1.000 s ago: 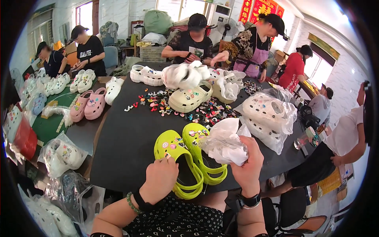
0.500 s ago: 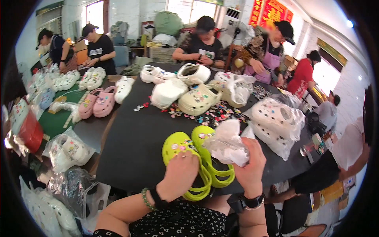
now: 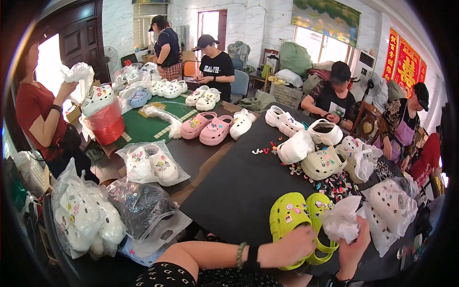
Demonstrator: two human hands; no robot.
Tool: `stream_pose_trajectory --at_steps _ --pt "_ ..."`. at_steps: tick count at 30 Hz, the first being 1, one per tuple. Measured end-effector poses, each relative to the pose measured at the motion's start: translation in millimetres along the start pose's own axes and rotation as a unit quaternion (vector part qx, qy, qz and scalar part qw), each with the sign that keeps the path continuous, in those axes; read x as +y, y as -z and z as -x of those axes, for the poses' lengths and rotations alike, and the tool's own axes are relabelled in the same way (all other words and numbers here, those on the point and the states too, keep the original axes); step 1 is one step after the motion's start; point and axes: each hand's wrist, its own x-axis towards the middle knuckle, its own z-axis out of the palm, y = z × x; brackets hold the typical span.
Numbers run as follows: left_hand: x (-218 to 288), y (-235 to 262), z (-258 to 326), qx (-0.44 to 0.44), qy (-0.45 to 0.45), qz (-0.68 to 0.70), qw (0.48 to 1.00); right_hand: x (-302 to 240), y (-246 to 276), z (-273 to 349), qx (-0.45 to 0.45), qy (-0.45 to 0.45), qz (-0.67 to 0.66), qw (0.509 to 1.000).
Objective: Decorate shoes with charms and pack them into plastic bags for manufacturing.
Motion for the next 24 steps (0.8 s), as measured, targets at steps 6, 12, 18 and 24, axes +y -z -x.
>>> stream_pose_trajectory --at_steps 6,12,18,24 --pt "44 19 40 -0.104 -0.045 0.017 0.993 -22 -22 0 -0.330 0.040 -0.064 0.941" --pt "46 17 53 -0.051 -0.133 -0.003 0.990 -47 -52 8 -0.375 0.066 0.127 0.916" --pt "47 16 58 -0.141 -0.029 0.043 0.989 -46 -69 20 -0.347 0.081 0.179 0.917" --pt "50 14 54 -0.022 -0.142 -0.059 0.988 -33 -56 18 -0.337 0.052 0.032 0.939"
